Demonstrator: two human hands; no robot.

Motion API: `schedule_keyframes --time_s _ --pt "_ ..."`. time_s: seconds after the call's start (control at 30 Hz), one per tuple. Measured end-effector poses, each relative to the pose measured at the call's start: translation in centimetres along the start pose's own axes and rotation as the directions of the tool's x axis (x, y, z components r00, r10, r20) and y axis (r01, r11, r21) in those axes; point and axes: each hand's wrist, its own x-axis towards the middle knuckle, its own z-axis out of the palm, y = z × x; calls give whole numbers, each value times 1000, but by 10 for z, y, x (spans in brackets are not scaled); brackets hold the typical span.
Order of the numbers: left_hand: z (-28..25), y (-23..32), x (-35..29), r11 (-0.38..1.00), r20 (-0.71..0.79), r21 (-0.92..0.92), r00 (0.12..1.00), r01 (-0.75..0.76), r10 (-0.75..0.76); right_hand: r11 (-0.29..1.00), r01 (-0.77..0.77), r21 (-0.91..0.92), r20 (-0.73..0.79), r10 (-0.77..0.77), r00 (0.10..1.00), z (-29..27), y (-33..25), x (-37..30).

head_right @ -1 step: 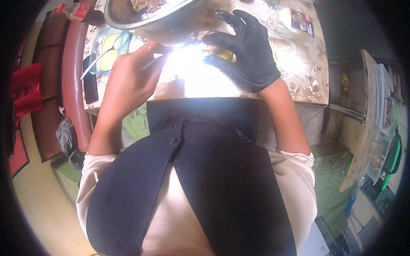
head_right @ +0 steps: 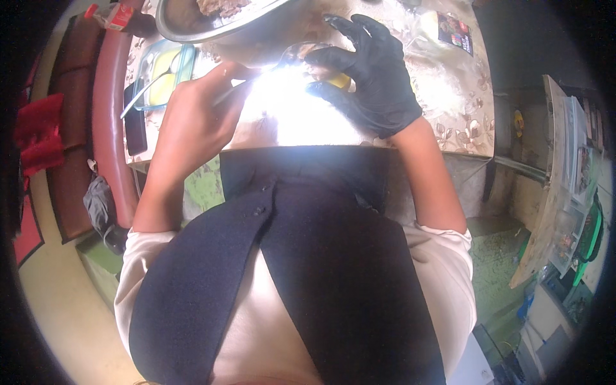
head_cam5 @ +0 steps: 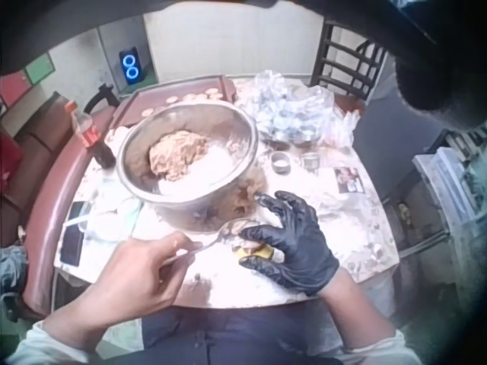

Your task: The person places a brown paste onto small yellow discs using a spoon, then folds the discs over the filling to form sealed packets. The person repeats this process multiple times, arranging the finished packets on a nearby tray.

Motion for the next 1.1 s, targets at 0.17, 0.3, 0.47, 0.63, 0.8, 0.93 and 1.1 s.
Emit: schedule_keyframes --time_s 0.17,0.3,0.47,0.63,0.8,0.93,1.1 --pt "4 1 -8 996 61 62 995 72 -75 991 -82 101 73 75 995 -7 3 -9" --pt "8 -4 -2 997 -67 75 998 -12 17 990 -138 -36 -25 137 990 -14 4 -4" --pt "9 2 -4 997 -65 80 998 -6 12 966 -186 -177 -295 129 947 13 -13 -9" --pt "9 8 -5 999 -48 47 999 6 -4 879 -373 -296 -332 272 903 36 -25 -10" --pt "9 10 -3 997 -60 78 998 -20 25 858 -366 -359 -321 255 912 31 -32 -8" --pt "15 11 -5 996 -75 93 997 -10 17 853 -371 -367 -279 279 919 24 -37 -9" --pt "20 4 -4 997 -90 75 996 0 6 881 -325 -343 -184 277 943 2 -40 -6"
